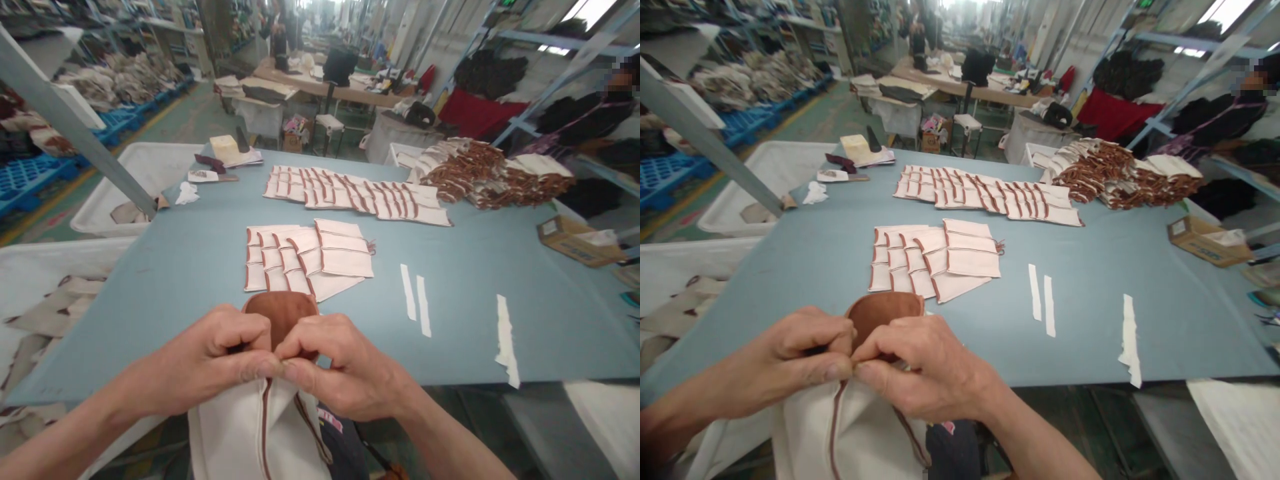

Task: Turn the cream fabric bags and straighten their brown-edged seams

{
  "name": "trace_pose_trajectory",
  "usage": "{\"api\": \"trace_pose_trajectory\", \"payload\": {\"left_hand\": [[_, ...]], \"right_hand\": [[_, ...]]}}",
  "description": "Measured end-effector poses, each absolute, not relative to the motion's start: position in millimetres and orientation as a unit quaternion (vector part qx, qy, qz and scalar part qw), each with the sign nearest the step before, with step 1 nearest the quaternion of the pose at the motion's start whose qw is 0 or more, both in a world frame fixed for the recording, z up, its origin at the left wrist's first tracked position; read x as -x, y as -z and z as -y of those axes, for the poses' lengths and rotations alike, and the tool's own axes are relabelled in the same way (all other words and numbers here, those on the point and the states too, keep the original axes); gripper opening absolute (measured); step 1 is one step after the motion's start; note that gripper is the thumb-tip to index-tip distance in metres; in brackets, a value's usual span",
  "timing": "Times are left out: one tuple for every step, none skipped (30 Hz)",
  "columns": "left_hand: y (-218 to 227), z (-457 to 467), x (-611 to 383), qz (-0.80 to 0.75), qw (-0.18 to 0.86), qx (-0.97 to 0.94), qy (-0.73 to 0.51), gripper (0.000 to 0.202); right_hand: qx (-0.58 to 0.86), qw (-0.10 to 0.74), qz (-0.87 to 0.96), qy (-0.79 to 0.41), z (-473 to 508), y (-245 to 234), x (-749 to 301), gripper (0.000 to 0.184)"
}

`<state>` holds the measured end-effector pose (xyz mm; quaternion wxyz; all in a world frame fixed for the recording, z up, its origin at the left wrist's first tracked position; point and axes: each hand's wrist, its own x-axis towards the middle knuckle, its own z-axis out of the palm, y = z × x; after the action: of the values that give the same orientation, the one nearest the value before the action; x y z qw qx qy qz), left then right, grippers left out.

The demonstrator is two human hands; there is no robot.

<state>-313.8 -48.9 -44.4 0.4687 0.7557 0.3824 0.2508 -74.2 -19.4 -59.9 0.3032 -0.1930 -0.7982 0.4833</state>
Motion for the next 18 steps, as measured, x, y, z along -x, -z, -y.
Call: {"api": "trace_pose_trajectory", "payload": {"left_hand": [[48, 48, 314, -0.384, 0.513, -0.724, -0.255, 0.064], [51, 48, 313, -0.388, 0.55, -0.693, -0.257, 0.068], [54, 48, 313, -0.392, 0.578, -0.668, -0.258, 0.071], [56, 48, 312, -0.394, 0.597, -0.649, -0.259, 0.073], [57, 48, 312, -0.393, 0.613, -0.635, -0.258, 0.074], [57, 50, 312, -0.394, 0.619, -0.629, -0.255, 0.072], [56, 52, 312, -0.397, 0.609, -0.639, -0.252, 0.068], [55, 55, 313, -0.407, 0.579, -0.663, -0.246, 0.062], [52, 59, 313, -0.42, 0.529, -0.699, -0.238, 0.055], [49, 65, 313, -0.43, 0.464, -0.74, -0.229, 0.047], [46, 70, 312, -0.431, 0.392, -0.782, -0.219, 0.041], [43, 76, 310, -0.427, 0.321, -0.818, -0.212, 0.038], [40, 81, 307, -0.42, 0.26, -0.845, -0.204, 0.038], [36, 86, 302, -0.411, 0.205, -0.865, -0.201, 0.039], [34, 91, 296, -0.405, 0.155, -0.879, -0.199, 0.041], [31, 95, 289, -0.404, 0.11, -0.886, -0.201, 0.043], [30, 99, 282, -0.406, 0.069, -0.886, -0.212, 0.044], [29, 103, 276, -0.411, 0.041, -0.882, -0.227, 0.044]], "right_hand": [[0.19, 0.297, 0.789, -0.504, 20, 60, 74, 0.015], [0.191, 0.287, 0.779, -0.523, 19, 60, 74, 0.016], [0.197, 0.276, 0.77, -0.54, 19, 60, 74, 0.016], [0.205, 0.26, 0.762, -0.557, 19, 61, 74, 0.016], [0.213, 0.244, 0.756, -0.568, 18, 61, 74, 0.017], [0.215, 0.234, 0.757, -0.572, 17, 62, 74, 0.018], [0.211, 0.232, 0.763, -0.566, 17, 62, 73, 0.018], [0.2, 0.239, 0.775, -0.55, 17, 62, 72, 0.019], [0.186, 0.253, 0.79, -0.527, 18, 61, 70, 0.019], [0.171, 0.266, 0.807, -0.499, 19, 60, 68, 0.02], [0.159, 0.273, 0.825, -0.469, 20, 58, 65, 0.02], [0.151, 0.269, 0.844, -0.44, 22, 55, 62, 0.021], [0.147, 0.256, 0.862, -0.412, 24, 52, 59, 0.021], [0.145, 0.24, 0.879, -0.385, 26, 49, 55, 0.021], [0.142, 0.224, 0.894, -0.362, 28, 46, 52, 0.021], [0.139, 0.212, 0.905, -0.343, 29, 44, 50, 0.021], [0.135, 0.207, 0.911, -0.329, 31, 42, 48, 0.021], [0.131, 0.208, 0.915, -0.321, 32, 41, 47, 0.021]]}}
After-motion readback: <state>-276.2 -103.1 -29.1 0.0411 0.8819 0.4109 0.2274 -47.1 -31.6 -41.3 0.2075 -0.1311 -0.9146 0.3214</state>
